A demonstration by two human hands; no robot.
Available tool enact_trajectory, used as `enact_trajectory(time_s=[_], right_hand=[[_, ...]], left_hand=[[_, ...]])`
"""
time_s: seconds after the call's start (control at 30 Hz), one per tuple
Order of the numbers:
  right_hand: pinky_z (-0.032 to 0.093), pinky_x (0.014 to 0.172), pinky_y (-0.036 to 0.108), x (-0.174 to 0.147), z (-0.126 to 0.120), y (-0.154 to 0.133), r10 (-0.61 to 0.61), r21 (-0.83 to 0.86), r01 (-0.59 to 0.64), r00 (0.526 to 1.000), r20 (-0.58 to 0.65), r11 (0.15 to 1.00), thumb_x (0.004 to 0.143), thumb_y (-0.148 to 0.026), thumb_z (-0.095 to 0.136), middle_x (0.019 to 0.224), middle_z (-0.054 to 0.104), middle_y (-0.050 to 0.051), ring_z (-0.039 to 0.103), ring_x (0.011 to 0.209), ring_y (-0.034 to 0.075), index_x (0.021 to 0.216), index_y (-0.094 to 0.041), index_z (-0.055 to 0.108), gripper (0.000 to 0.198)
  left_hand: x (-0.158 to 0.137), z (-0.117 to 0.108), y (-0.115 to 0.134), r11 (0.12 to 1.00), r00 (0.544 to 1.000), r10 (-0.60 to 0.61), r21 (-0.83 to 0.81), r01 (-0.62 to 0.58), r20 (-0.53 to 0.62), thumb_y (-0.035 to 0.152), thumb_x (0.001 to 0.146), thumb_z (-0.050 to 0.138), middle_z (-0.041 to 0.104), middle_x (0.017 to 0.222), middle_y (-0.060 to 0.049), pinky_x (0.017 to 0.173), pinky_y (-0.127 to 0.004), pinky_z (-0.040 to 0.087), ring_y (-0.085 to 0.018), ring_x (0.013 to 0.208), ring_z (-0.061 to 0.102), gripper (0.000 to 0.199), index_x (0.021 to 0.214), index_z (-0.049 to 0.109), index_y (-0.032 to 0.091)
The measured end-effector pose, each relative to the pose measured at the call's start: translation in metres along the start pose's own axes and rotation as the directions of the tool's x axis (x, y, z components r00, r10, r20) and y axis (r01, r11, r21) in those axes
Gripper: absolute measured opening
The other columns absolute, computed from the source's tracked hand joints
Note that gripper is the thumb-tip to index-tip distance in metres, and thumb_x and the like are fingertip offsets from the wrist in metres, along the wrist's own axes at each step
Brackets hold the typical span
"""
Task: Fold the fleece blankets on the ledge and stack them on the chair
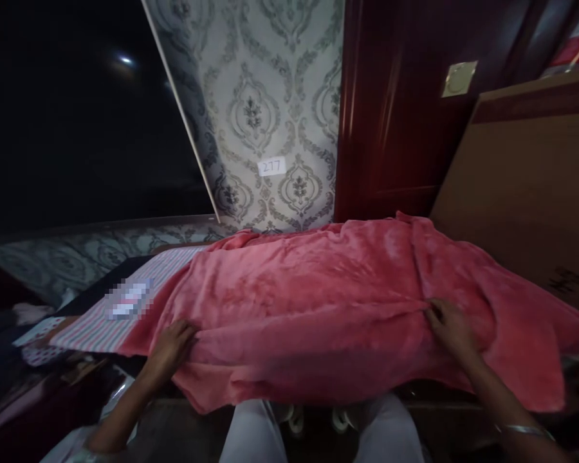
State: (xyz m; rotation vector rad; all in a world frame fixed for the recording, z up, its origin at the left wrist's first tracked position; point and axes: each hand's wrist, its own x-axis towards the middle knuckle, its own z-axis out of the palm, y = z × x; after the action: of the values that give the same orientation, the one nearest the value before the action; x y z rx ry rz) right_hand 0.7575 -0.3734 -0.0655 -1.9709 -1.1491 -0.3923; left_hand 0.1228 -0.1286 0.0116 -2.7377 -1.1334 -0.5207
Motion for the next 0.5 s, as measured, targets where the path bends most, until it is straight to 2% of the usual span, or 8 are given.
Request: enact_trajectory(time_s=[0.1,0.2,0.27,0.37,0.5], right_hand=[[0.056,0.074,0.055,0.005,0.000,0.000,-0.017,0.074,0.011,0.997,0.077,0.997,0.068,-0.039,0.050,0.076,0.071,0.012,0.069,0.076,0.038,0.071,-0.032,0.064,0.016],[0.055,0.074,0.055,0.010,-0.002,-0.002,-0.051,0.079,0.040,0.988,0.146,0.996,0.067,-0.036,0.051,0.074,0.071,0.012,0.068,0.072,0.038,0.067,-0.033,0.064,0.014],[0.055,0.076,0.055,0.012,-0.007,-0.006,-0.025,0.083,0.017,0.995,0.098,0.996,0.069,-0.036,0.049,0.074,0.070,0.013,0.068,0.074,0.037,0.065,-0.032,0.062,0.014],[0.055,0.077,0.056,0.015,-0.019,-0.017,0.046,0.072,-0.043,0.998,-0.044,0.997,0.073,-0.041,0.046,0.080,0.071,0.013,0.068,0.079,0.038,0.071,-0.032,0.060,0.017],[0.055,0.070,0.053,0.018,-0.044,-0.032,0.089,0.010,-0.088,0.983,-0.162,0.996,0.074,-0.044,0.046,0.086,0.071,0.012,0.068,0.080,0.037,0.078,-0.032,0.059,0.018]], left_hand=[[-0.010,0.001,-0.013,1.000,0.999,-0.027,0.012,0.027,-0.026,0.028,0.091,0.045,0.073,0.102,-0.011,0.082,-0.046,0.056,-0.030,0.098,0.070,0.027,0.088,0.071,0.023],[-0.013,0.006,-0.022,0.997,0.988,-0.050,-0.067,0.041,-0.144,0.025,0.090,0.042,0.074,0.105,-0.013,0.086,-0.043,0.057,-0.027,0.100,0.071,0.029,0.093,0.070,0.021],[-0.013,0.010,-0.022,0.985,0.965,-0.116,-0.152,0.081,-0.235,0.027,0.090,0.042,0.075,0.101,-0.012,0.085,-0.038,0.058,-0.024,0.095,0.072,0.027,0.097,0.067,0.020],[-0.011,0.011,-0.016,0.954,0.922,-0.248,-0.242,0.179,-0.296,0.031,0.090,0.041,0.075,0.093,-0.009,0.078,-0.036,0.059,-0.023,0.086,0.073,0.026,0.098,0.063,0.020],[-0.012,-0.003,-0.009,0.937,0.871,-0.333,-0.233,0.262,-0.360,0.025,0.085,0.038,0.075,0.098,-0.010,0.081,-0.036,0.059,-0.024,0.091,0.073,0.029,0.102,0.060,0.020]])
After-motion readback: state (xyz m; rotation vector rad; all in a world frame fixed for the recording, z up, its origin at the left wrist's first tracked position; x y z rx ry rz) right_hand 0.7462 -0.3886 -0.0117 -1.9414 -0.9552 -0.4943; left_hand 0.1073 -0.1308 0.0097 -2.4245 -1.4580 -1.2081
